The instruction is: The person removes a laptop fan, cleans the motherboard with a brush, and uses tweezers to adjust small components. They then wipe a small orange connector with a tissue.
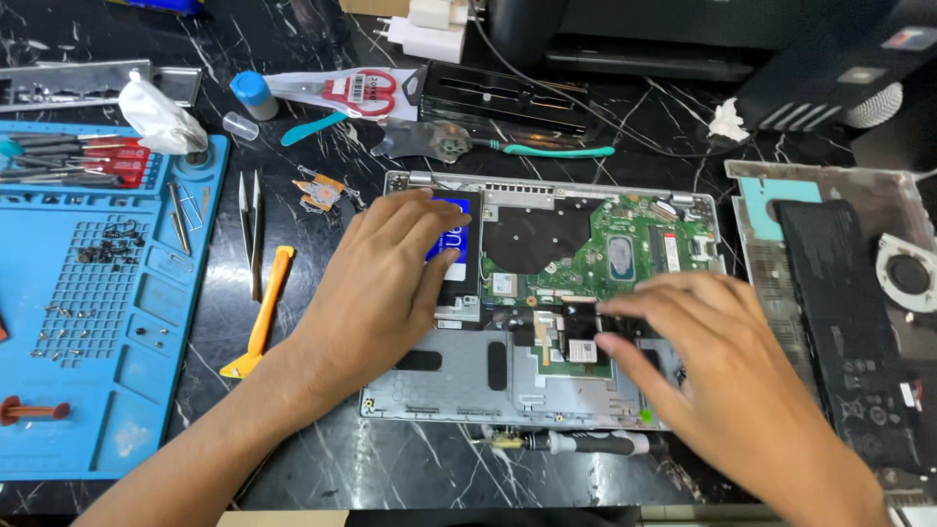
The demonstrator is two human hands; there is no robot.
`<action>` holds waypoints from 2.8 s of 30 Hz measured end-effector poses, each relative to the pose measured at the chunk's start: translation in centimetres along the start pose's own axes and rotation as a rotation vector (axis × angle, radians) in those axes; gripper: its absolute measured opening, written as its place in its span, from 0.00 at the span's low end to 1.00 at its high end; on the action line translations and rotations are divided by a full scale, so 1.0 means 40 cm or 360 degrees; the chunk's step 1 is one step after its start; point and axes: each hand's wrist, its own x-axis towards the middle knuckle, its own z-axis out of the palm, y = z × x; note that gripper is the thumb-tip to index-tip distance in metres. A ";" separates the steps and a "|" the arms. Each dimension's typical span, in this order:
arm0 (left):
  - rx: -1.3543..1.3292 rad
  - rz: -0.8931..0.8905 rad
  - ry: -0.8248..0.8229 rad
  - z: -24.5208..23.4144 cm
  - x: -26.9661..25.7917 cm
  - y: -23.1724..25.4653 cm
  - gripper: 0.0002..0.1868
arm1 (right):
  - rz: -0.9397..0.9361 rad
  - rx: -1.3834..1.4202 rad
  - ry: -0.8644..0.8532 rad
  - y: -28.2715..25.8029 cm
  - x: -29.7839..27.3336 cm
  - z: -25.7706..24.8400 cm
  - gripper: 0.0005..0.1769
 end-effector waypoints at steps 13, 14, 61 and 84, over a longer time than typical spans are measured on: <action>-0.0019 -0.0173 0.0035 0.009 -0.016 -0.019 0.29 | -0.0065 -0.0107 -0.0086 0.007 0.125 -0.008 0.21; -0.0010 -0.0195 0.0022 0.011 -0.017 -0.025 0.33 | -0.0126 -0.0087 -0.0089 0.004 0.144 -0.005 0.22; -0.0045 -0.0184 -0.0008 -0.068 -0.014 -0.043 0.32 | -0.0365 0.0466 -0.0250 -0.103 0.356 0.021 0.22; 0.0178 -0.0725 0.0131 -0.171 -0.200 -0.059 0.19 | -0.0707 0.0537 -0.0024 -0.258 0.479 0.128 0.10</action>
